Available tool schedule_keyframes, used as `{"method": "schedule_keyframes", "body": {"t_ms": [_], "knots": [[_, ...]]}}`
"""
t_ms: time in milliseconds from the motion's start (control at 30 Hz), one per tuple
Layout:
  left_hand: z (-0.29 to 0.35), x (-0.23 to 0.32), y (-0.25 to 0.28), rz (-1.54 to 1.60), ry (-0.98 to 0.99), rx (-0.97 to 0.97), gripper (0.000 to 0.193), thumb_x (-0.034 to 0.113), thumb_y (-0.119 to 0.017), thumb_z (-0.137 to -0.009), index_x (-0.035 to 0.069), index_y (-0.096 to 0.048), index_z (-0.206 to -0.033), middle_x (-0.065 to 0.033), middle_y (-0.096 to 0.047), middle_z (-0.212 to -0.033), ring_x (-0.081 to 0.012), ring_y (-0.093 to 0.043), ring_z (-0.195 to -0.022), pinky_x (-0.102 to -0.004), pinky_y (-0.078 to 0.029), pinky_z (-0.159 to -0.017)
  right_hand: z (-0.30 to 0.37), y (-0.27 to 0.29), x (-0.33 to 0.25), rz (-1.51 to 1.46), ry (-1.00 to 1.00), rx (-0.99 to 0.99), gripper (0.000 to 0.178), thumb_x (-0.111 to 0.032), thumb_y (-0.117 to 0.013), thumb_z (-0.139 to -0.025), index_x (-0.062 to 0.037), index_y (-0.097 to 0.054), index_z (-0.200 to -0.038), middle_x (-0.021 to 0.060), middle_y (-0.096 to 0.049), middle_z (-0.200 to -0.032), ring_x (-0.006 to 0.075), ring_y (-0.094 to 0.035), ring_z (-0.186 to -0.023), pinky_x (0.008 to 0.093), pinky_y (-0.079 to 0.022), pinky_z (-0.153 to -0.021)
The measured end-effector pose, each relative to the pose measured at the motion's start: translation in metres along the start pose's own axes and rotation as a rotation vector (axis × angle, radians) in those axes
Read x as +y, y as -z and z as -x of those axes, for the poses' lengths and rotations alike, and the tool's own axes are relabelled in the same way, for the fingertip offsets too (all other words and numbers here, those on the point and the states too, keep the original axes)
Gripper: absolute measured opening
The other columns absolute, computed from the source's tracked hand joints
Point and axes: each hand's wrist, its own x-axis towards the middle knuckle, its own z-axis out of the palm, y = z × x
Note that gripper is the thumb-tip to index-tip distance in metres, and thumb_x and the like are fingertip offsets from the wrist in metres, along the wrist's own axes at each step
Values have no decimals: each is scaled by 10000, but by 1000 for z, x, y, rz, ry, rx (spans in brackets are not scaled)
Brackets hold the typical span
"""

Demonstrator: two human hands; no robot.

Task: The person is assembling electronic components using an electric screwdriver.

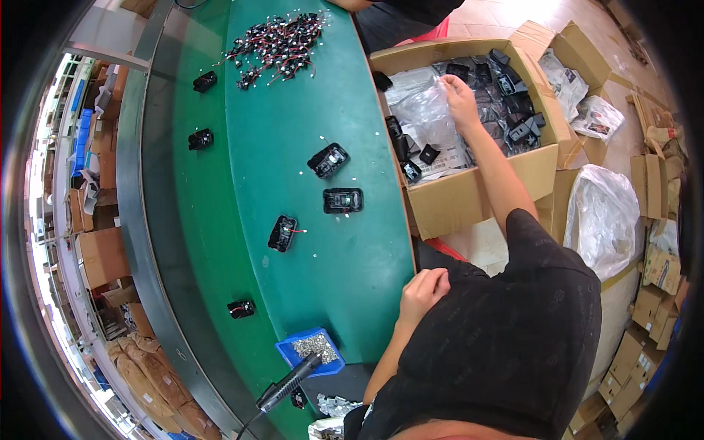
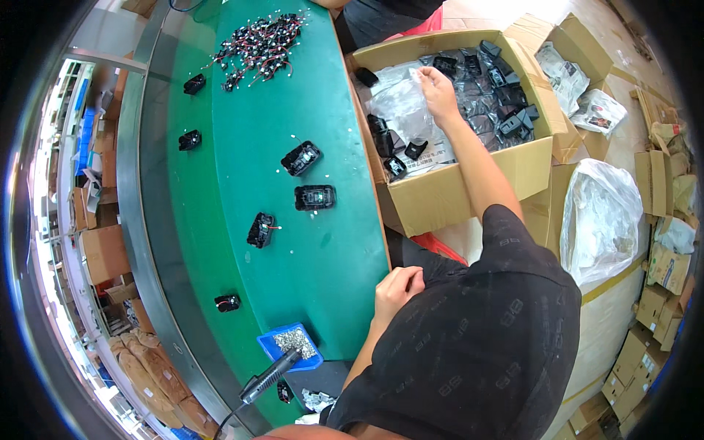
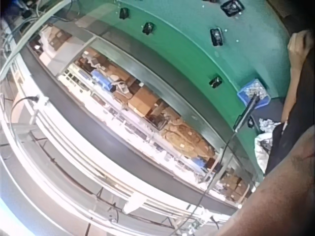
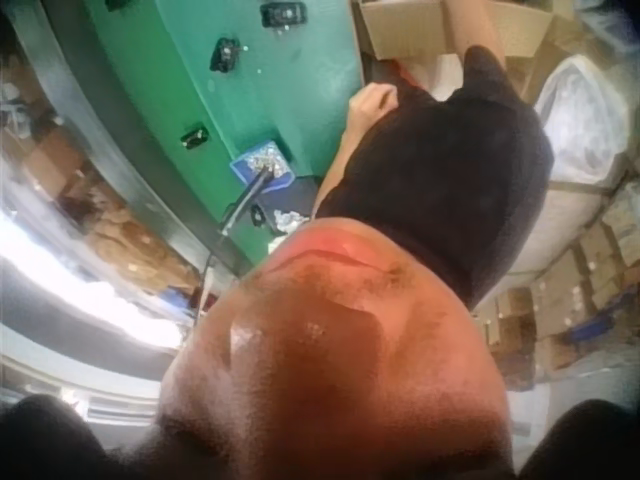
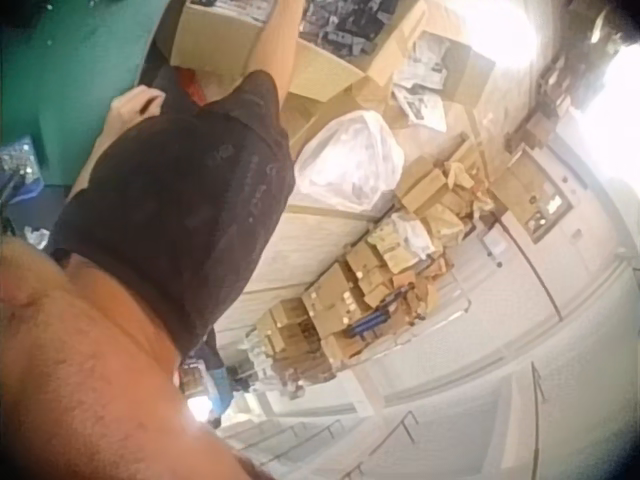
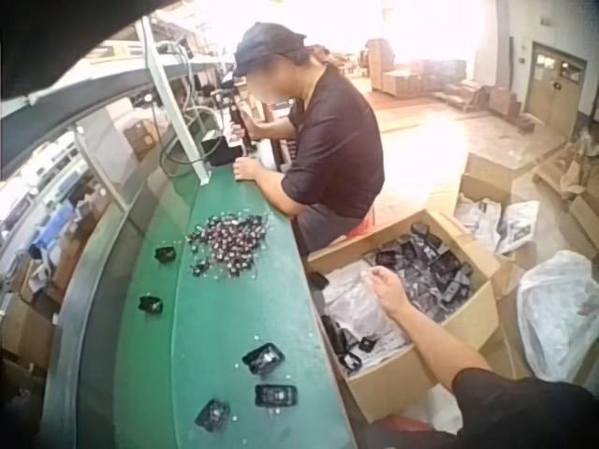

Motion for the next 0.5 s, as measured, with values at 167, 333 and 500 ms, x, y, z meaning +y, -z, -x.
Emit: {"method": "schedule_keyframes", "body": {"t_ms": [167,333,500], "knots": [[-4,-3,-5,6,-32,-19,67,14,-661,-785,13,-638,-847,-74,-566,-665,-190,-551,-534,-299,-463,-513,27,19,-6,-363,-202,15,138,-135,-559,-922,-18,-631,-941,-15,-614,-867,67,-534,-790,221,-430,-723],[-8,-8,11,-28,-28,67,774,264,-820,-686,-1,-438,-1304,-197,-426,-1318,-304,-493,-1138,-393,-470,-884,106,10,-88,279,148,-497,134,-156,-674,-738,-45,-635,-800,102,-654,-749,221,-640,-694,322,-491,-662],[-55,11,13,-85,-121,-44,1266,361,-875,-571,10,-57,-1471,-285,-205,-1467,-405,-345,-1302,-452,-374,-1015,187,-1,-159,-86,171,-906,109,-125,-686,-714,-78,-596,-753,39,-633,-692,197,-619,-609,309,-483,-580]]}}
